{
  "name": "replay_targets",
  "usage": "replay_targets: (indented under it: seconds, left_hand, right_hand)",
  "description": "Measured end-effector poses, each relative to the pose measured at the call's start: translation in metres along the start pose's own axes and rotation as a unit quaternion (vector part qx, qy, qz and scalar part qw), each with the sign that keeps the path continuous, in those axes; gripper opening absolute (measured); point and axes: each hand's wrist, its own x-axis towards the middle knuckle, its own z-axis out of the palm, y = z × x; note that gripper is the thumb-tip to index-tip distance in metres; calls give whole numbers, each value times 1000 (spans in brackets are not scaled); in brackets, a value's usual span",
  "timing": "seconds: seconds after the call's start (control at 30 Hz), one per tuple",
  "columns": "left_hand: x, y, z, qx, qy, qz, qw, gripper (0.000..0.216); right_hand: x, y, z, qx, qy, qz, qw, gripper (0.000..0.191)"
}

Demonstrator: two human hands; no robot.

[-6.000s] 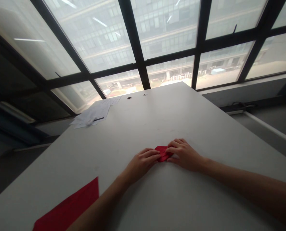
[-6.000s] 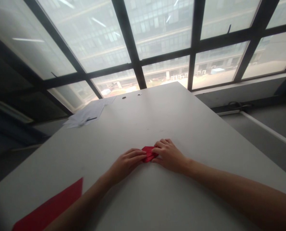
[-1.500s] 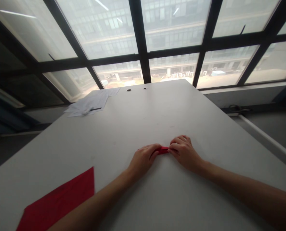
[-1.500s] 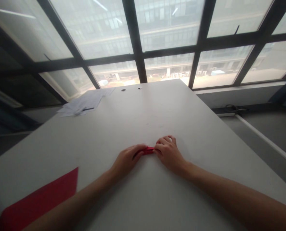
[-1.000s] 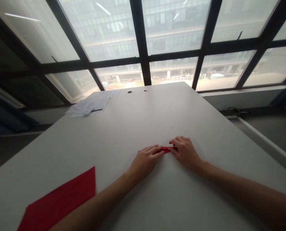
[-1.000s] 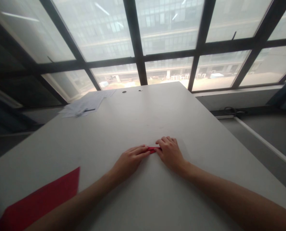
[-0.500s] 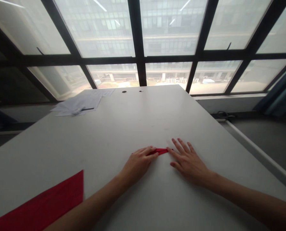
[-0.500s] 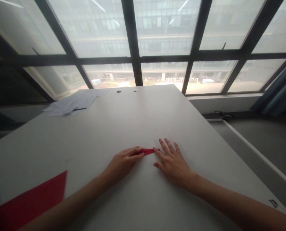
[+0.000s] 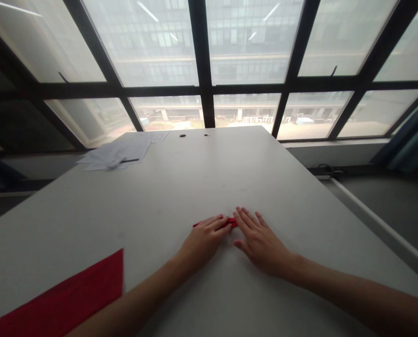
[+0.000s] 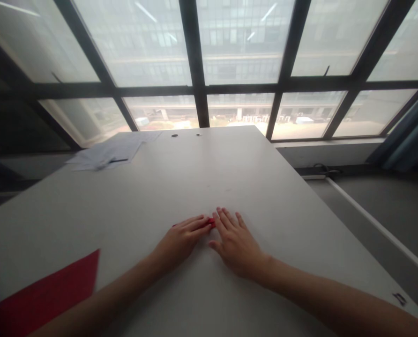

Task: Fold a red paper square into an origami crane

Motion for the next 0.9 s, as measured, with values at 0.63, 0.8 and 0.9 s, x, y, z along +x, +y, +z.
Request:
replay_targets:
  seconds: [0.63, 0.8, 0.9]
  left_hand:
    - [-18, 12, -20, 128, -113, -151, 974, 73]
    - [-2, 5, -18, 125, -32, -107, 986, 47]
    - [0, 5, -12, 75, -36, -47, 995, 40]
  right_hand:
    - [0, -3, 15, 11, 17, -58, 998, 86]
    - [1, -3, 14, 23, 14, -55, 998, 87]
    - [0, -4, 15, 35, 25, -57, 997, 82]
